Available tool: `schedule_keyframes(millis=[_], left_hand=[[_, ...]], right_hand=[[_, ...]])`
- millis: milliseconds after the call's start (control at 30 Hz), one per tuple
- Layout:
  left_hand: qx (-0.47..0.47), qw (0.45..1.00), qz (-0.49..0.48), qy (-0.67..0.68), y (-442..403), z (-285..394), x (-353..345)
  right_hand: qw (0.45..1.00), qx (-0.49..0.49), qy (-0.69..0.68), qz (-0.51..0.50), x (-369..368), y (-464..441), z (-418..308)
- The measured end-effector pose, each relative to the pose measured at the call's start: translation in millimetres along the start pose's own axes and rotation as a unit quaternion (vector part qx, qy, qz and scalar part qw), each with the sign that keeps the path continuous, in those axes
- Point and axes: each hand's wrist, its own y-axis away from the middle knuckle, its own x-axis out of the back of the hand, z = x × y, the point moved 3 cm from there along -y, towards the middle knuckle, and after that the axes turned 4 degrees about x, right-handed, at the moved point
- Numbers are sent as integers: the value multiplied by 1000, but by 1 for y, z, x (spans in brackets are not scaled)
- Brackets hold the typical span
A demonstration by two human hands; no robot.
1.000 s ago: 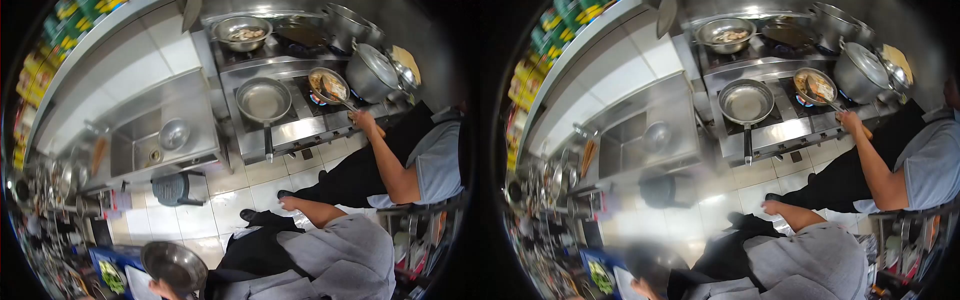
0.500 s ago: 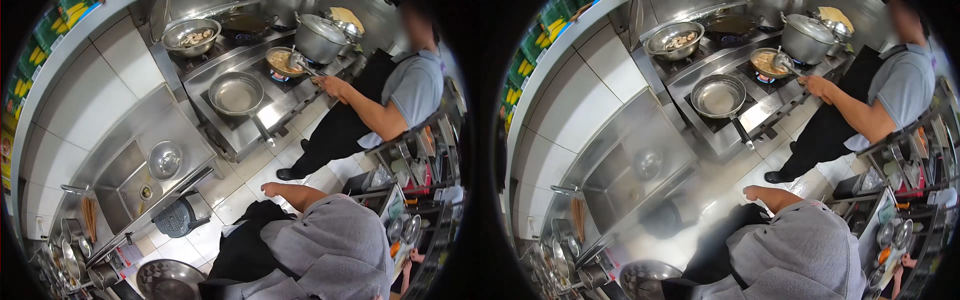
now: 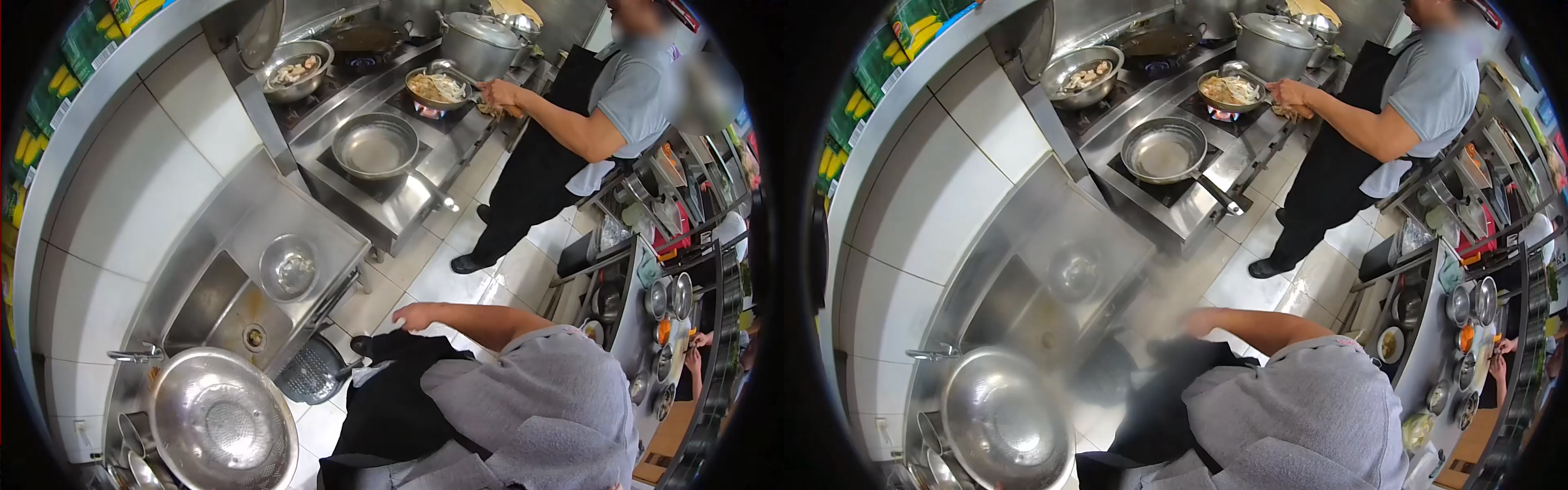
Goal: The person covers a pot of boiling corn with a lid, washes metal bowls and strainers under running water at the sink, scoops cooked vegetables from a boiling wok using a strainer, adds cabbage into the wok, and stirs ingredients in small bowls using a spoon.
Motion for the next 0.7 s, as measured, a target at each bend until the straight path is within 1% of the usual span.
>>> schedule_keyframes(millis=[33, 67, 100, 133, 167, 200, 233, 267, 300, 333, 367, 400, 433, 467, 500, 533, 600, 633, 700], left_hand=[[12, 996, -26, 82, -7, -7, -17], [40, 984, -98, 146, -14, -11, -40], [40, 987, -82, 129, -51, -49, -52], [114, 979, -99, 138, -92, -86, -64], [87, 981, -134, 107, -92, -83, -95], [89, 972, -157, 149, -51, -51, -115], [27, 976, -200, 82, -117, -104, -121], [42, 975, -193, 105, -91, -79, -139], [42, 963, -245, 100, -114, -103, -153], [93, 961, -221, 140, -100, -87, -170], [109, 942, -268, 167, -97, -85, -186], [111, 945, -284, 117, -95, -77, -194], [107, 932, -302, 171, -92, -75, -205], [93, 943, -284, 145, -103, -83, -215], [81, 954, -264, 118, -113, -92, -226], [69, 963, -245, 90, -122, -100, -239], [33, 963, -268, 28, -128, -63, -259], [2, 960, -279, 12, -144, -54, -275], [-68, 972, -214, -68, -185, -41, -298]], right_hand=[[994, -33, -79, -72, 17, -25, -38], [976, -75, -150, -139, 34, -50, -75], [968, -84, -198, -131, 52, -69, -111], [957, -92, -245, -122, 71, -89, -146], [947, -109, -281, -110, 87, -105, -178], [935, -126, -316, -97, 104, -121, -210], [896, -136, -419, -62, 103, -139, -223], [844, -147, -515, -32, 99, -158, -231], [845, -144, -513, -46, 84, -185, -221], [887, -146, -437, 36, 64, -218, -196], [902, -158, -394, 73, 56, -233, -191], [914, -173, -349, 108, 47, -247, -187], [917, -194, -338, 89, 55, -262, -185], [938, -213, -238, 132, 79, -268, -203], [842, -186, -485, 143, 71, -281, -197], [831, -180, -507, 140, 110, -275, -241], [824, -139, -500, 227, 92, -290, -217], [827, -138, -495, 228, 89, -292, -215], [798, -124, -527, 266, 82, -288, -222]])
